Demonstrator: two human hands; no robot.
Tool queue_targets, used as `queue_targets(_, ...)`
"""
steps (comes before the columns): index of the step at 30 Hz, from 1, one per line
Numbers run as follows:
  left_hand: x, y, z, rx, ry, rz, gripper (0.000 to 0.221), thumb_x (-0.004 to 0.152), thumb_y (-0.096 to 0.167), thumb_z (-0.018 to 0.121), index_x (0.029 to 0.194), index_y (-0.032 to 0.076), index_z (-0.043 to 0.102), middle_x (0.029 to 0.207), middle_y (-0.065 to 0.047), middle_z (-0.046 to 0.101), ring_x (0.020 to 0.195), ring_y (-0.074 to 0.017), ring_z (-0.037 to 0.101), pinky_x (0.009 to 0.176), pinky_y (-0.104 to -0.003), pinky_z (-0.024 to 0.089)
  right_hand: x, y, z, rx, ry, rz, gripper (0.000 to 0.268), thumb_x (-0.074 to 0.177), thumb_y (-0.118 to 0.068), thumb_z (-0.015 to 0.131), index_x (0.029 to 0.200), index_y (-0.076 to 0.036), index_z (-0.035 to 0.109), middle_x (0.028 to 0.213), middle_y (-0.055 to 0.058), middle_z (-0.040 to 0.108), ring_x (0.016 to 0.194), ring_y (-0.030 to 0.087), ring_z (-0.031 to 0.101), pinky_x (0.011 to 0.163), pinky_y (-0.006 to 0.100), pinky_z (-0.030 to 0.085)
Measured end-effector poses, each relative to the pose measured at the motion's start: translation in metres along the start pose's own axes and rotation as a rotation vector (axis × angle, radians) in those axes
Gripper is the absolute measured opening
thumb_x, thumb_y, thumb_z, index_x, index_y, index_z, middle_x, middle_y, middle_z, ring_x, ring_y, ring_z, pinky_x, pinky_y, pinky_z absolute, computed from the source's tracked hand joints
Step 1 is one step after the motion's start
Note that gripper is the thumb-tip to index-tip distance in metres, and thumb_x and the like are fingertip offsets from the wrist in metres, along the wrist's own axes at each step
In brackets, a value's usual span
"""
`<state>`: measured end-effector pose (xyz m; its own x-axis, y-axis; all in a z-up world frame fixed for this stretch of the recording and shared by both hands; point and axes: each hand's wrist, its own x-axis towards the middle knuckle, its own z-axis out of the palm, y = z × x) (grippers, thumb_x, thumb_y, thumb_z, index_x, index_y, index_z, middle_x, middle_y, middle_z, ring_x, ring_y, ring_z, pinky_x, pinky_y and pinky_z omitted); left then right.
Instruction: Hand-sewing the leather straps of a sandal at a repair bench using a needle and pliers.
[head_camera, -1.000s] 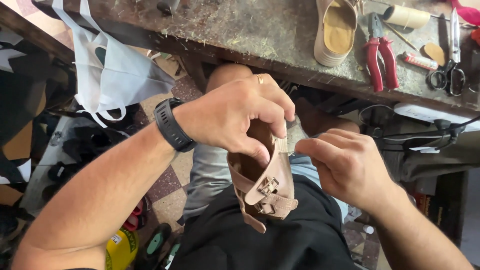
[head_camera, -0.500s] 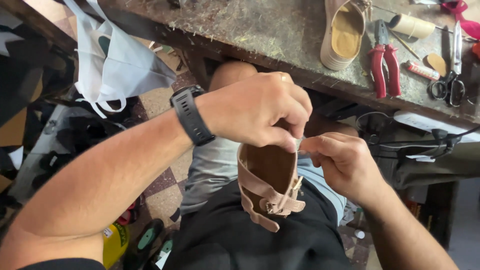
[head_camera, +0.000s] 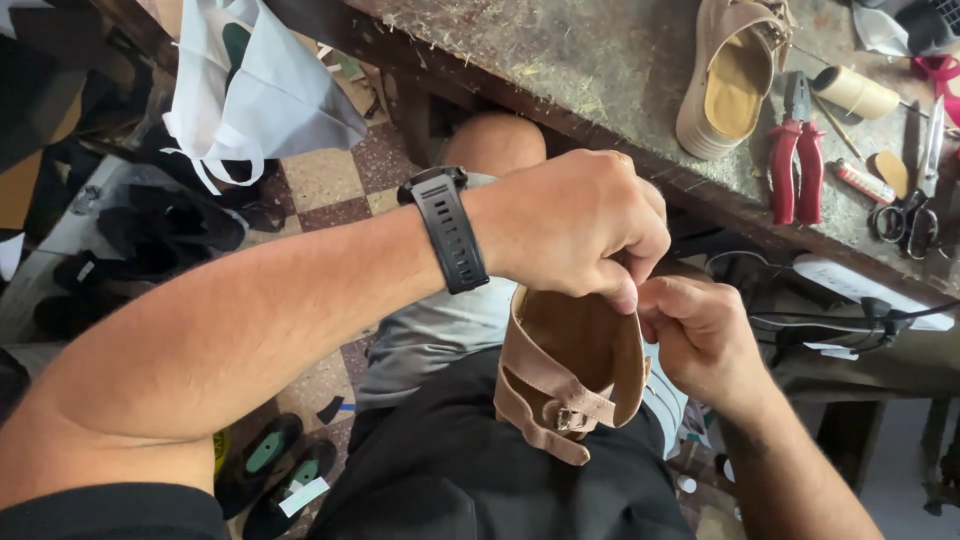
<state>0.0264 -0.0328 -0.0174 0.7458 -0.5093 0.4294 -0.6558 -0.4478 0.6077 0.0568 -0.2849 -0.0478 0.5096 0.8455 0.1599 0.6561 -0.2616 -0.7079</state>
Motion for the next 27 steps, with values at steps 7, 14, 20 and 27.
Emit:
queue_targets(7, -0.003, -0.003, 0.006, 0.021, 0.010, 0.013, 0.027, 0.077, 0.033, 0.094, 0.066, 0.023, 0.071, 0.078, 0.009, 0.071, 0.070, -0.0153, 0.066, 0.078, -0.039, 0.049, 0.002, -0.004, 0.006, 0.029, 0.022, -0.071, 0.036, 0.087, 0.016, 0.042, 0.089, -0.008, 0.069, 0.063, -0.001, 0.055, 0.055, 0.014, 0.050, 0.055, 0.030, 0.043)
queue_targets(14, -0.007, -0.012, 0.000, 0.000, -0.085, 0.072, 0.014, 0.084, 0.032, 0.087, 0.084, 0.023, 0.076, 0.095, 0.006, 0.073, 0.081, -0.0156, 0.068, 0.094, -0.041, 0.043, -0.003, -0.007, -0.014, -0.195, -0.094, -0.039, 0.013, 0.106, -0.008, 0.054, 0.107, -0.004, 0.067, 0.095, 0.006, 0.076, 0.084, 0.023, 0.072, 0.080, 0.035, 0.057)
queue_targets(20, -0.006, -0.005, -0.001, 0.022, -0.019, 0.099, 0.012, 0.071, 0.017, 0.066, 0.078, 0.022, 0.073, 0.087, 0.008, 0.071, 0.075, -0.0137, 0.067, 0.091, -0.039, 0.047, -0.004, 0.004, -0.018, -0.376, -0.042, -0.215, 0.024, 0.096, 0.014, 0.052, 0.104, -0.002, 0.067, 0.077, 0.005, 0.068, 0.072, 0.027, 0.063, 0.069, 0.040, 0.053)
queue_targets(27, -0.006, -0.003, -0.002, -0.012, 0.012, 0.067, 0.010, 0.069, 0.014, 0.068, 0.073, 0.020, 0.075, 0.081, 0.007, 0.073, 0.070, -0.0148, 0.069, 0.073, -0.033, 0.054, -0.004, 0.014, -0.013, -0.369, -0.010, -0.266, 0.041, 0.083, 0.020, 0.045, 0.106, -0.004, 0.070, 0.075, 0.006, 0.064, 0.071, 0.028, 0.063, 0.065, 0.040, 0.052)
